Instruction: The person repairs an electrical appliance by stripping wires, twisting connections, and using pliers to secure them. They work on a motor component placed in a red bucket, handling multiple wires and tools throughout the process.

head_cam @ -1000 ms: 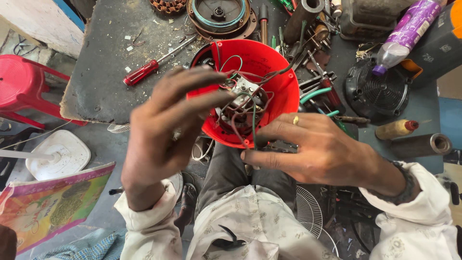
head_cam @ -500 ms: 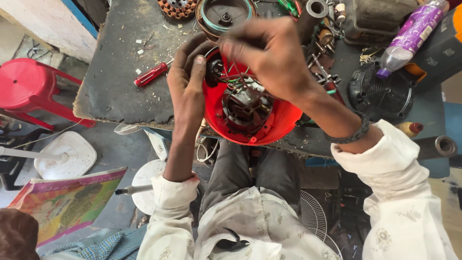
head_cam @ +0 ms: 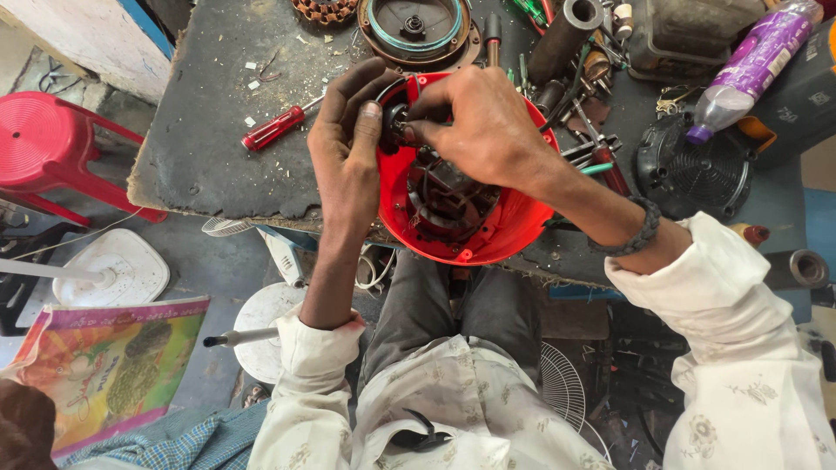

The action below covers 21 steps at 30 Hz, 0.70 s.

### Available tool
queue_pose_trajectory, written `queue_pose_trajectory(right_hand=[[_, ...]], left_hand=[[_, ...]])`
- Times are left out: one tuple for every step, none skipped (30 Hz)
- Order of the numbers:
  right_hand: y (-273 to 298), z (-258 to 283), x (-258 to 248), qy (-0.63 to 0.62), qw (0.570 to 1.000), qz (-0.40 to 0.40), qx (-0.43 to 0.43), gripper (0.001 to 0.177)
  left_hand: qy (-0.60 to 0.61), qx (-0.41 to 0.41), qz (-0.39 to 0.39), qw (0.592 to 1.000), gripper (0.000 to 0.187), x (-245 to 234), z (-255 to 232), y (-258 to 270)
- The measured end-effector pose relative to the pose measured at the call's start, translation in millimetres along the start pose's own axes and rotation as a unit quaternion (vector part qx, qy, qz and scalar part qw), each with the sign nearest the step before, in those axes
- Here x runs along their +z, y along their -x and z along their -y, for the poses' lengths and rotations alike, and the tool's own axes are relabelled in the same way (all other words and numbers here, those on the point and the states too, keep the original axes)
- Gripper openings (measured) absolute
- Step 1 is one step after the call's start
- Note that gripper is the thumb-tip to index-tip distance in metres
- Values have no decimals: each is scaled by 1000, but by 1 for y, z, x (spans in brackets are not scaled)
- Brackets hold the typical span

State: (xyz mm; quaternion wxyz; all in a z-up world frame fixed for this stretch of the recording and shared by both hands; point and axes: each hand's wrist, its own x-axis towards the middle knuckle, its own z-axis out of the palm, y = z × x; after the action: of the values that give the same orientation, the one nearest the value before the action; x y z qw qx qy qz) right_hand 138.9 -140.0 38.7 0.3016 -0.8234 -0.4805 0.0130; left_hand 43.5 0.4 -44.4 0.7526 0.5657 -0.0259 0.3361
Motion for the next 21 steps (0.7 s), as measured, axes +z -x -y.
queue_pose_trajectory(right_hand=[[-1,0,-1,-22,1000,2,12,20],[-1,0,-1,-29,999,4,25,19],[-2,0,-1,-36,999,7,38,19],[-2,1,0,-42,998,10,51,18],[-2,1,0,-52,997,16,57,18],[-2,1,0,-61,996,22,63,17],[-3,1,0,-70,995,27,69,17],[-3,1,0,-66,996,22,60,18],[-2,1,1,-63,996,18,52,18],[-1,1,2,-59,997,13,44,19],[0,1,3,-43,999,8,31,19],[1,1,5,-26,1000,2,17,19],[2,1,6,-10,1000,-4,4,19],[2,1,7,-10,1000,-5,5,18],[2,1,7,-10,1000,-5,5,18],[2,1,8,-11,1000,-6,5,18],[1,1,8,-29,1000,1,9,18],[0,1,8,-46,999,9,12,19],[-1,1,7,-64,998,15,16,20],[-1,1,7,-90,994,27,51,19],[-2,1,7,-115,989,37,87,19]], left_hand=[[-4,2,1,1000,35,0,-1,0],[-7,5,2,1000,35,1,-2,1],[-11,7,2,1000,35,1,-3,1],[-13,8,1,1000,35,1,-3,1],[-16,7,-1,1000,35,2,-4,1],[-18,7,-2,1000,34,2,-4,2],[-17,6,-3,1000,34,2,-5,1],[-16,5,-3,1000,34,2,-5,2],[-15,3,-4,1000,34,2,-5,2],[-13,4,-5,1000,34,3,-5,2],[-12,4,-7,1000,34,3,-4,2],[-10,5,-9,1000,34,3,-3,2],[-11,7,-8,1000,34,3,-3,2],[-11,10,-7,1000,34,2,-3,2],[-11,13,-7,1000,34,2,-2,2],[-10,8,-7,1000,34,1,-2,2],[-8,4,-9,1000,34,1,-1,2],[-6,-1,-12,1000,34,0,-1,2],[-9,6,-11,1000,34,0,0,3],[-13,12,-10,1000,33,0,0,3],[-15,19,-8,1000,33,1,1,2]])
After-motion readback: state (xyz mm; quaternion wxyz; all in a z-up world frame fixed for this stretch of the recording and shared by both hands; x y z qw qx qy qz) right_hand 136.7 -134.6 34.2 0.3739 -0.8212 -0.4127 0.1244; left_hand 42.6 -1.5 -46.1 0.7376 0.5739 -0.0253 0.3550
